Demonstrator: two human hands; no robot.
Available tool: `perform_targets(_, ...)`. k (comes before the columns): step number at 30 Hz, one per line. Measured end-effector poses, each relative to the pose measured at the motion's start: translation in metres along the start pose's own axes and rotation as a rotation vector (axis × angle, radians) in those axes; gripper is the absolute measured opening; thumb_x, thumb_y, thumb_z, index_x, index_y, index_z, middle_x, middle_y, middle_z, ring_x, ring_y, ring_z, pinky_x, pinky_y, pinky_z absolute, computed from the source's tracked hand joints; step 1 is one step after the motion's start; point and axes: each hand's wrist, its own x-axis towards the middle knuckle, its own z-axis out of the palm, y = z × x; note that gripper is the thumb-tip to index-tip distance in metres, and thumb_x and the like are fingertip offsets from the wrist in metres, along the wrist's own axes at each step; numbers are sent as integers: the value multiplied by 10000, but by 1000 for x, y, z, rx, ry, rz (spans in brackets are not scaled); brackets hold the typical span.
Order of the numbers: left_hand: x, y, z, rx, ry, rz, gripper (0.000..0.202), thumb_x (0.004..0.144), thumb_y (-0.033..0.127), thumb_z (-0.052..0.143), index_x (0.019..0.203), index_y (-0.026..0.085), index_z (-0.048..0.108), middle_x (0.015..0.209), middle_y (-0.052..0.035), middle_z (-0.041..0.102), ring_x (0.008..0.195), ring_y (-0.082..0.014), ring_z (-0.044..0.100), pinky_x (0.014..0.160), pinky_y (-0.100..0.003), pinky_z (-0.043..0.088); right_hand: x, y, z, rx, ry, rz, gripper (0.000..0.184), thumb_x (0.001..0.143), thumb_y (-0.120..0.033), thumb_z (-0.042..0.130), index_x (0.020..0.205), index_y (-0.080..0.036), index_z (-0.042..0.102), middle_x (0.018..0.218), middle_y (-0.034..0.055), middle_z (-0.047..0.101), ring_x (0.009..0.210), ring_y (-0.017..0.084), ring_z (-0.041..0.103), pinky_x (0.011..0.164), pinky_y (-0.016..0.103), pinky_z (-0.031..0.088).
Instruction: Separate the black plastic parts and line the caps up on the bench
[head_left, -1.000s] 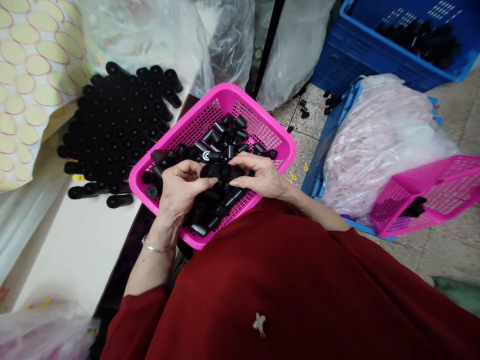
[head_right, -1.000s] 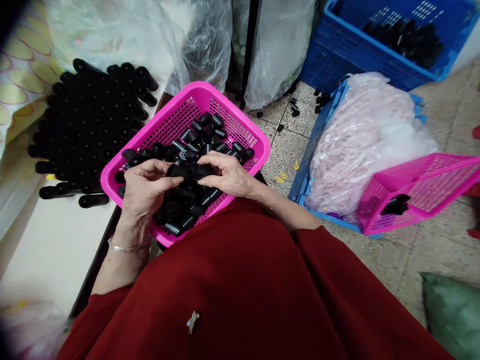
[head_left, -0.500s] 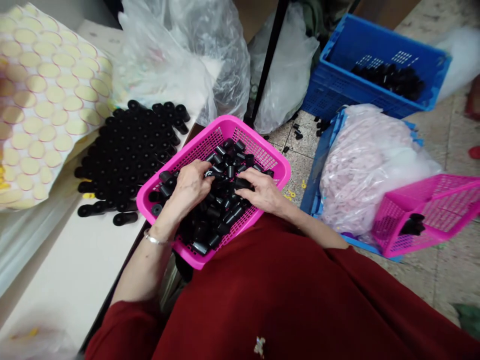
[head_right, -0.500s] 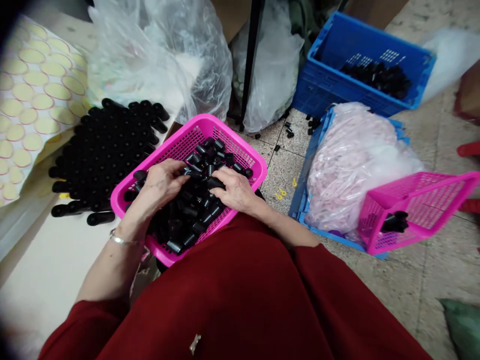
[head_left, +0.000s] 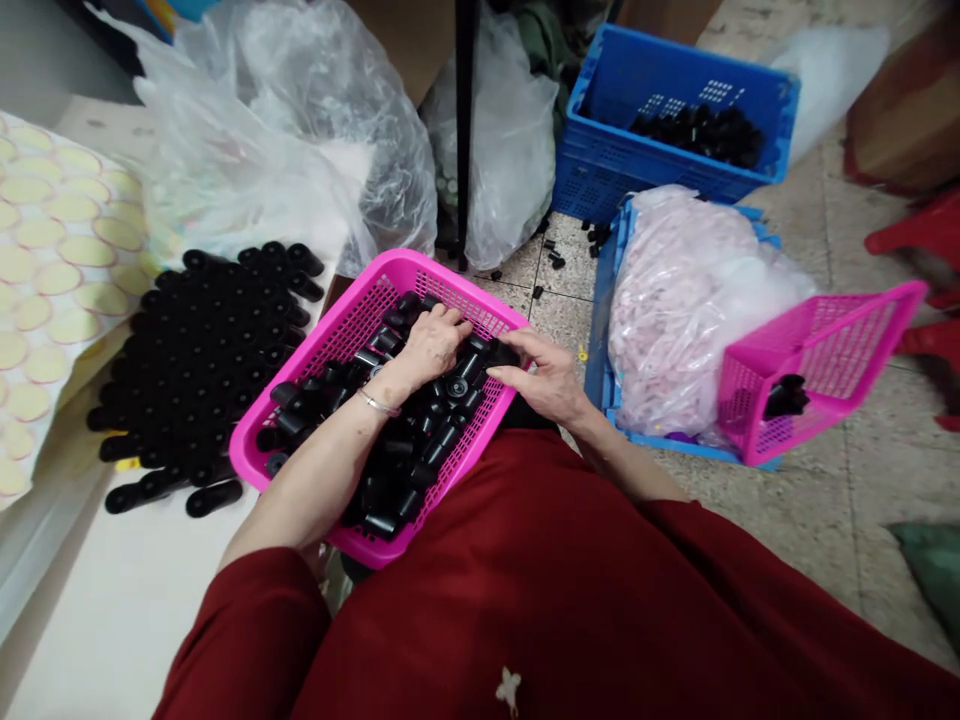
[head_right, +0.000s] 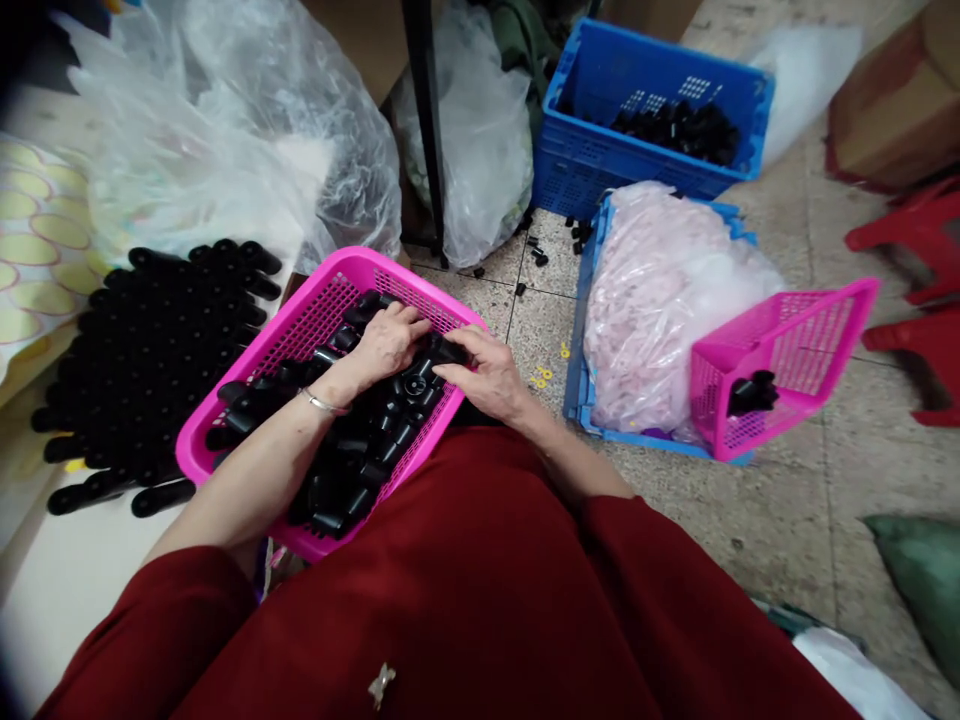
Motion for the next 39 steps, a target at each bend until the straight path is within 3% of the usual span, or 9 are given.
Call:
perform_targets(4,-8,-6,-6,-481,160,-81,251,766,251,690,998,155,699,988,-95,657,944,-254,578,852,-383,467,0,-2,-1,-24,-4,-62,263,821,-317,672,1045,-181,649,996,71,667,899,192,623,830,391,534)
perform_targets(7,-24,-5,-19,-964,217,-140,448,621,444,839,937,152,716,886,-51,676,824,-208,608,790,-348,496,3,-7,0,-29,0,-181,267,855,-313,650,1082,-173,640,985,79,654,900,189,621,827,384,538)
perform_targets(9,-37,-2,-26,-1104,251,-155,532,510,496,890,880,148,733,838,-46,672,797,-198,609,781,-346,500,4,-11,1,-18,-1,-262,280,871,-298,641,1119,-169,628,972,77,643,886,182,616,806,366,545)
perform_targets(12,-50,2,-29,-1106,325,-157,564,448,503,912,861,152,753,863,-62,674,816,-202,615,774,-348,510,4,-15,2,-19,-26,-333,309,884,-279,626,1172,-168,604,984,78,622,880,173,607,791,346,553)
perform_targets(16,-53,6,-27,-893,327,-172,522,560,495,865,954,170,757,885,-53,693,823,-211,636,809,-352,527,2,-14,5,-21,-47,-376,316,902,-269,599,1202,-171,583,1037,91,602,928,174,608,814,342,564)
perform_targets(22,-51,16,-30,-512,270,-37,201,713,272,748,886,169,737,761,-15,639,713,-158,595,658,-242,473,1,-13,8,-41,-74,-343,293,909,-246,582,1191,-171,594,1001,82,586,905,181,598,795,352,564)
perform_targets(27,-54,21,-34,-404,262,11,165,727,193,719,887,153,717,771,-26,623,689,-150,577,629,-235,448,2,-16,6,-100,-173,-310,271,920,-234,547,1171,-156,612,961,85,577,867,185,585,773,357,560)
perform_targets(32,-62,22,-44,-562,188,3,174,742,212,693,903,152,721,791,-38,647,716,-168,605,683,-265,485,4,-18,7,-144,-236,-346,282,935,-256,531,1180,-139,609,998,112,586,915,204,590,798,376,561)
perform_targets(39,-69,19,-52,-1003,27,-198,508,826,526,622,1144,135,687,772,-26,685,647,-146,595,616,-243,482,11,-12,20,108,-160,-259,258,887,-282,625,1117,-169,592,974,68,595,865,162,599,793,336,546)
